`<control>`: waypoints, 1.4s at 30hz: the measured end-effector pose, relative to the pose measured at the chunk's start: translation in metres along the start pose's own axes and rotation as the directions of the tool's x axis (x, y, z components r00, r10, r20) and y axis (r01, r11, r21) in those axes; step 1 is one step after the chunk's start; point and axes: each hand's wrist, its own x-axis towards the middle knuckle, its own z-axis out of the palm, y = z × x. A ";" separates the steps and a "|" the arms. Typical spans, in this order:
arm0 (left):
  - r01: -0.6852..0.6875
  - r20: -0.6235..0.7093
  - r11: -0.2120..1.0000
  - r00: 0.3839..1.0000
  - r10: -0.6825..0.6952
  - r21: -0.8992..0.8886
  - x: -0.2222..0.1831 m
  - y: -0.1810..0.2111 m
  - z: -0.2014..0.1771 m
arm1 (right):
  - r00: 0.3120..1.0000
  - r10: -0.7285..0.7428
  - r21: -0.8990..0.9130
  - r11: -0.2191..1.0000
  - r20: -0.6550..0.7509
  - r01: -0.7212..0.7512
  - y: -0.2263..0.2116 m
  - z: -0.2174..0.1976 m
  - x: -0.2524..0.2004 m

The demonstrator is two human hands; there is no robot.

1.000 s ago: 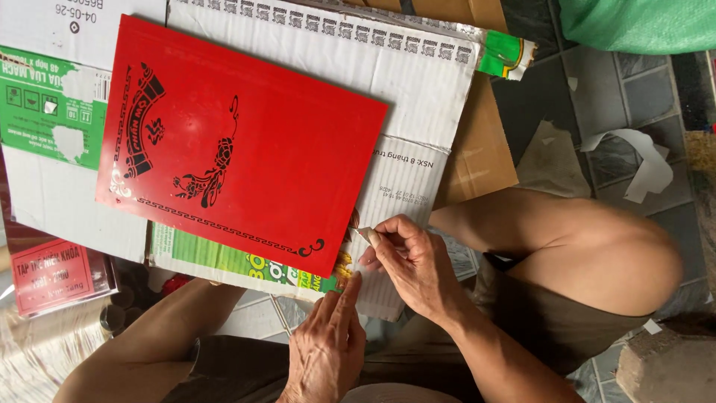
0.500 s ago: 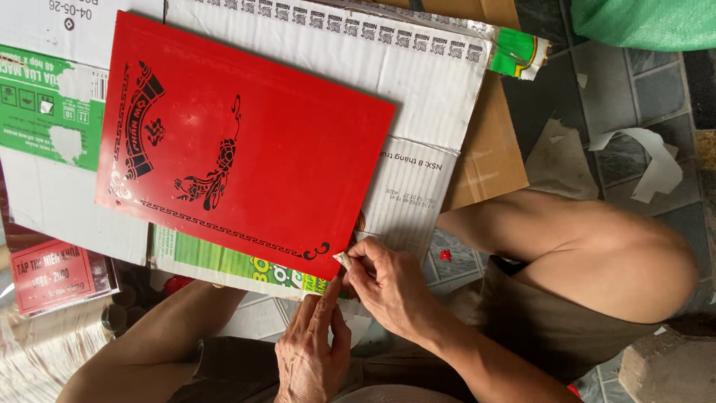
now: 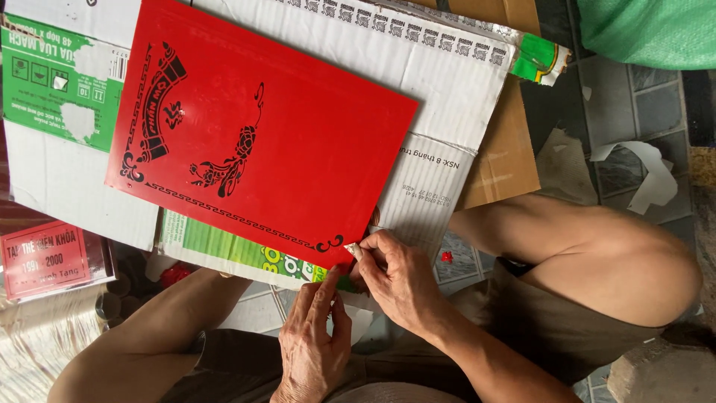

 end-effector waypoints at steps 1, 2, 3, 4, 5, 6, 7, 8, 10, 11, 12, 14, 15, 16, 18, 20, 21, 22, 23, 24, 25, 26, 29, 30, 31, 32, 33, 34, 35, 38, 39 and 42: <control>0.002 -0.002 1.000 1.000 -0.002 -0.002 0.000 -0.001 0.000 | 1.000 -0.001 -0.003 1.000 0.003 0.001 0.000 0.001 0.000; -0.005 -0.006 1.000 1.000 0.005 -0.010 -0.001 -0.002 0.001 | 1.000 -0.001 -0.031 1.000 0.009 0.002 0.001 0.002 0.001; -0.012 -0.010 1.000 1.000 0.012 -0.018 -0.001 -0.002 0.001 | 1.000 -0.002 -0.060 0.998 0.016 0.003 0.001 0.002 0.001; -0.011 -0.009 1.000 1.000 0.011 -0.021 -0.001 -0.003 0.001 | 1.000 0.000 -0.062 0.998 0.016 0.001 0.000 0.002 0.001; -0.012 0.002 1.000 1.000 0.012 -0.025 -0.001 -0.003 0.001 | 1.000 -0.028 -0.054 0.998 0.002 0.029 -0.001 0.002 0.001; -0.015 0.010 0.999 1.000 0.016 -0.028 0.000 -0.004 0.001 | 0.998 -0.059 -0.046 0.997 -0.012 0.059 -0.002 0.002 0.002; -0.016 0.009 0.999 1.000 0.016 -0.030 0.001 -0.003 0.001 | 0.998 -0.060 -0.049 0.997 -0.012 0.059 -0.002 0.002 0.001; -0.002 0.007 0.999 1.000 0.003 -0.033 0.001 -0.003 0.000 | 0.997 -0.070 -0.043 0.997 -0.019 0.069 -0.001 0.003 0.001; 0.012 0.005 0.999 1.000 -0.012 -0.036 0.003 -0.003 -0.001 | 0.997 -0.079 -0.039 0.996 -0.024 0.078 -0.003 0.003 0.001; -0.005 0.005 1.000 1.000 0.005 -0.031 0.004 -0.003 -0.001 | 0.998 -0.056 -0.069 0.996 -0.016 0.055 -0.005 0.002 0.002; -0.024 0.006 0.999 1.000 0.024 -0.025 0.005 -0.003 -0.001 | 0.999 -0.033 -0.099 0.995 -0.011 0.032 -0.007 0.002 0.002; -0.059 -0.014 0.998 0.998 0.059 0.014 0.009 -0.005 0.003 | 0.998 -0.067 -0.113 0.992 -0.016 0.065 -0.005 0.002 0.002; -0.092 -0.031 0.994 0.995 0.094 0.056 0.011 -0.006 0.005 | 0.995 -0.101 -0.125 0.987 -0.021 0.097 -0.004 0.002 0.001; -0.092 -0.035 0.994 0.995 0.094 0.055 0.012 -0.006 0.006 | 0.994 -0.103 -0.128 0.987 -0.019 0.100 -0.005 0.003 0.001; -0.031 0.037 0.993 0.999 0.027 0.116 0.015 -0.006 0.009 | 0.995 -0.099 -0.117 0.989 -0.032 0.095 -0.007 0.003 0.000; -0.066 0.011 0.992 0.998 0.065 0.106 0.017 -0.004 0.007 | 0.995 -0.102 -0.108 0.989 -0.014 0.100 -0.009 0.000 0.002; -0.101 -0.014 0.990 0.995 0.103 0.100 0.018 -0.003 0.006 | 0.994 -0.105 -0.097 0.990 0.004 0.105 -0.010 -0.001 0.003; -0.099 -0.015 0.990 0.995 0.101 0.100 0.017 -0.002 0.005 | 0.994 -0.105 -0.097 0.990 0.006 0.105 0.000 0.000 0.004; -0.081 -0.008 0.992 0.997 0.082 0.096 0.017 -0.002 0.004 | 0.991 -0.131 -0.025 0.991 0.038 0.132 0.010 0.001 0.005; -0.062 -0.003 0.994 0.998 0.062 0.093 0.017 -0.001 0.003 | 0.985 -0.159 0.049 0.987 0.069 0.156 0.020 0.002 0.007; -0.059 -0.005 0.994 0.998 0.060 0.094 0.016 -0.002 0.001 | 0.984 -0.161 0.049 0.986 0.073 0.157 0.016 0.000 0.007; -0.036 -0.012 0.999 0.999 0.037 0.039 0.015 -0.002 0.001 | 0.980 -0.159 0.182 0.974 0.120 0.136 0.012 -0.002 0.007; -0.045 -0.050 0.994 0.998 0.040 -0.097 0.011 -0.005 -0.002 | 0.971 -0.138 0.278 0.957 0.194 0.080 0.006 -0.007 0.005; -0.076 -0.086 0.982 0.994 0.061 -0.171 0.009 -0.007 -0.004 | 0.967 -0.116 0.247 0.967 0.225 0.058 0.005 -0.008 0.004; -0.077 -0.087 0.982 0.994 0.062 -0.172 0.006 -0.009 -0.005 | 0.968 -0.116 0.246 0.967 0.225 0.059 0.008 -0.009 0.000; 0.037 -0.021 0.966 0.999 -0.044 -0.256 0.003 -0.011 -0.007 | 0.949 -0.101 0.236 0.971 0.298 0.029 0.011 -0.009 -0.003; 0.154 0.053 0.931 0.988 -0.144 -0.331 0.000 -0.014 -0.009 | 0.925 -0.085 0.224 0.975 0.370 0.000 0.013 -0.008 -0.007; 0.157 0.052 0.931 0.988 -0.148 -0.331 -0.005 -0.021 -0.005 | 0.924 -0.084 0.224 0.975 0.373 -0.002 0.013 -0.010 -0.009; 0.232 0.097 0.763 0.971 -0.219 -0.603 -0.011 -0.028 0.000 | 0.892 -0.120 0.234 0.972 0.435 0.016 0.013 -0.011 -0.011; 0.325 0.194 0.398 0.922 -0.334 -0.858 -0.016 -0.041 0.012 | 0.883 -0.130 0.230 0.973 0.450 0.025 0.015 -0.005 -0.014; 0.358 0.239 0.275 0.891 -0.385 -0.892 -0.015 -0.043 0.015 | 0.911 -0.103 0.213 0.977 0.400 0.017 0.015 -0.003 -0.014; 0.346 0.187 0.350 0.891 -0.414 -0.871 -0.009 -0.045 0.022 | 0.952 -0.052 0.152 0.988 0.302 0.006 0.007 -0.004 -0.012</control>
